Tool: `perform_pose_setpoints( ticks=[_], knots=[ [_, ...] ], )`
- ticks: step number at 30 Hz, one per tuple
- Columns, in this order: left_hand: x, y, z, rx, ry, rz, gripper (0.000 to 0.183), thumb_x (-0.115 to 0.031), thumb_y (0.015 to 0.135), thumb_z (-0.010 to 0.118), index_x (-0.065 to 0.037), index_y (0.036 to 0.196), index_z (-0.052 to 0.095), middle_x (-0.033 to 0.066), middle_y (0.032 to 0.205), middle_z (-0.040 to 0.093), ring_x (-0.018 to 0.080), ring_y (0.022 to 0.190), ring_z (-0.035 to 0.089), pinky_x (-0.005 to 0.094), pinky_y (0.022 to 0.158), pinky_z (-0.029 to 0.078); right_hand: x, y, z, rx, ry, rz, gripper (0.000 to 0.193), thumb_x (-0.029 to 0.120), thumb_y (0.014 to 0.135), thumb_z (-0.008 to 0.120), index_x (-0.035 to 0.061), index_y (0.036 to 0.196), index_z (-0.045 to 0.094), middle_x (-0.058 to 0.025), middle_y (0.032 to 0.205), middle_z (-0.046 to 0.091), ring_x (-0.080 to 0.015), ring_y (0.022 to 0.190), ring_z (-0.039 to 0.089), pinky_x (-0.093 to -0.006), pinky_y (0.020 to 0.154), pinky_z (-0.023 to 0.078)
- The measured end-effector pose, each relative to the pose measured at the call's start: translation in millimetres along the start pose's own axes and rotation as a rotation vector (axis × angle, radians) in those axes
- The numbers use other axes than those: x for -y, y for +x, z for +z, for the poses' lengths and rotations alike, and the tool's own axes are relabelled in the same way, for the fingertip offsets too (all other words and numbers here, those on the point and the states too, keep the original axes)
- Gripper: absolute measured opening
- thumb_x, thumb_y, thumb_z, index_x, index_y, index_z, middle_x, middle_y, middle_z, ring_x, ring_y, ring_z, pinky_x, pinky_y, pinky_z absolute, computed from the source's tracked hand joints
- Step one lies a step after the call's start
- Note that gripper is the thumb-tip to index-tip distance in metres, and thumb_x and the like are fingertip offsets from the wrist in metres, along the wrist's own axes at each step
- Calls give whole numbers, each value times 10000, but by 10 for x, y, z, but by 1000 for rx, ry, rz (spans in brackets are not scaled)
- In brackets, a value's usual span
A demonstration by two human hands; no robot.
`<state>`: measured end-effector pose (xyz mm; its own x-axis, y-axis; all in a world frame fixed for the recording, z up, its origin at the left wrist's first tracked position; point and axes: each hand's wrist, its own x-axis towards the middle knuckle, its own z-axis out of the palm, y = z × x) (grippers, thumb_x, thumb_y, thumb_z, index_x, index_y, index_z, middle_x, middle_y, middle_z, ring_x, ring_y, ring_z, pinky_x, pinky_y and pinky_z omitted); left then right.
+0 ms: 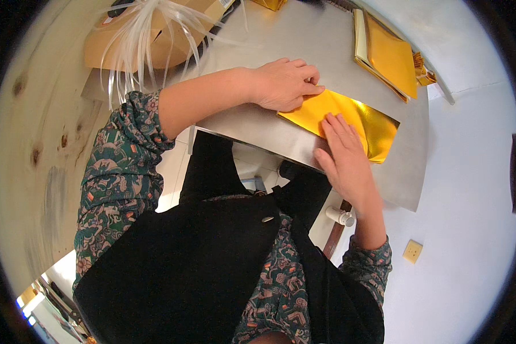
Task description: The person folds a rectangular sheet of gold-colored paper by hand on a table, creating a star-shaped origami object. They repeat the folding process with a second sheet.
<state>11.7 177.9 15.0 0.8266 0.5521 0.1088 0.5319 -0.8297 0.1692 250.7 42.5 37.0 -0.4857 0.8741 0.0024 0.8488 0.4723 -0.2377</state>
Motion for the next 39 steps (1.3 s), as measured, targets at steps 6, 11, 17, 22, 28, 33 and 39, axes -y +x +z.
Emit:
perform_pose_setpoints(
  ticks=[6,11,17,22,28,33,39],
  knots=[
    [73,84,-11,63,-83,10,523,-109,994,605,-135,1515,569,95,1388,537,287,1266,521,381,1105,449,165,202,231,-77,-8,-111,689,439,1020,606,22,1550,469,-188,1634,428,-386,1549,332,-558,1277,203],
    [83,96,-23,83,-128,8,504,-125,1003,624,-126,1505,579,125,1393,533,298,1284,513,377,1095,455,249,352,285,-116,58,-72,717,484,1016,597,84,1590,444,-179,1651,404,-388,1558,316,-595,1268,186],
    [120,162,-110,153,-270,-5,468,-227,1045,503,-90,1485,588,152,1414,527,311,1292,507,388,1133,414,365,473,345,-146,-1,-47,763,538,1005,596,86,1599,435,-168,1659,392,-403,1572,274,-665,1240,184],
    [69,133,-131,131,-191,39,493,-216,1022,481,-81,1483,589,151,1405,531,306,1301,505,387,1140,404,499,391,364,-139,-48,-41,803,538,957,667,71,1578,463,-155,1645,415,-401,1556,298,-692,1225,187],
    [-14,108,-136,137,-170,-37,596,-214,933,593,-98,1517,563,128,1417,511,291,1319,496,374,1156,412,644,209,358,-156,-17,-55,810,471,896,762,54,1540,503,-136,1582,469,-382,1487,374,-686,1212,216],
    [-11,102,-162,142,-181,-31,704,-241,855,667,-91,1532,543,123,1440,494,284,1330,488,370,1155,425,670,204,383,-222,54,-55,790,405,846,818,45,1493,544,-138,1458,507,-384,1389,435,-665,1195,258],
    [-14,118,-168,156,-175,-37,741,-229,816,672,-82,1531,543,130,1427,498,288,1331,487,369,1151,429,663,212,399,-241,36,-74,748,381,825,832,77,1461,582,-122,1439,504,-378,1340,455,-627,1194,284]
  ],
)
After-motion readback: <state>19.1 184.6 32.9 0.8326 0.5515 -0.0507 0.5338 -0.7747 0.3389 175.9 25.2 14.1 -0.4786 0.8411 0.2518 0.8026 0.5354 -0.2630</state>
